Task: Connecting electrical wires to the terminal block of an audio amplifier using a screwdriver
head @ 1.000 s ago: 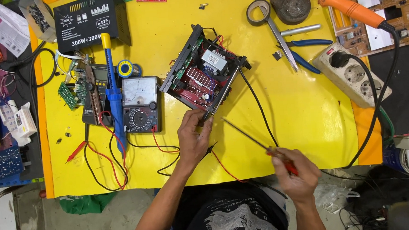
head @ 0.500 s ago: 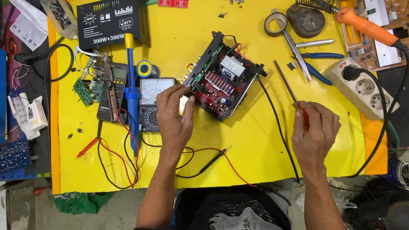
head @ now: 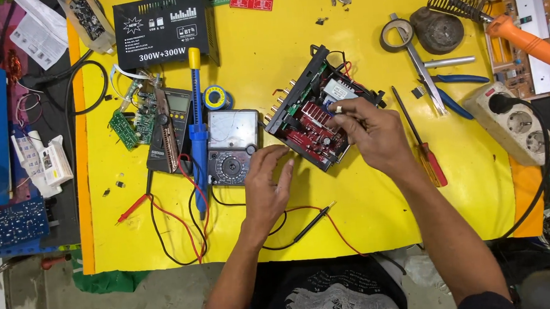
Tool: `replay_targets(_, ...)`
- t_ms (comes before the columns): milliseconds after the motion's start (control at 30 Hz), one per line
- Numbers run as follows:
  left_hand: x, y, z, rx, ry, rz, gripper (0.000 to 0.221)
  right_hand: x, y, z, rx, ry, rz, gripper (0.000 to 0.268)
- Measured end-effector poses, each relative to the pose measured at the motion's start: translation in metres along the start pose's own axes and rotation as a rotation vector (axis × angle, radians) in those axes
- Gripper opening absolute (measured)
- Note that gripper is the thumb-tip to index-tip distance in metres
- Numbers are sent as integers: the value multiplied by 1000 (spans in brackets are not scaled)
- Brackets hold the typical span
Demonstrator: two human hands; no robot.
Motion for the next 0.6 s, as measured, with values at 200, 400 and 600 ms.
replay_targets(200,-28,-27,27,-125,-132,-63,32,-15,-5,5,164,98,-27,11)
replay_targets(400,-29,-63,-1,86,-236,92,54,-2,-11,9,302,384,176,9)
replay_targets(600,-26,-75,-12,198,-357,163,56,-9,-8,-8,538,547,45,14)
Point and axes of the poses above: each hand's wrist, its own y-axis away from the middle knuckle, its own z-axis out of the back of the hand, x = y × z, the point moved 9 cm from there along -y, towards the middle knuckle, and after that the axes turned 11 degrees about z, right-handed, at the moved point
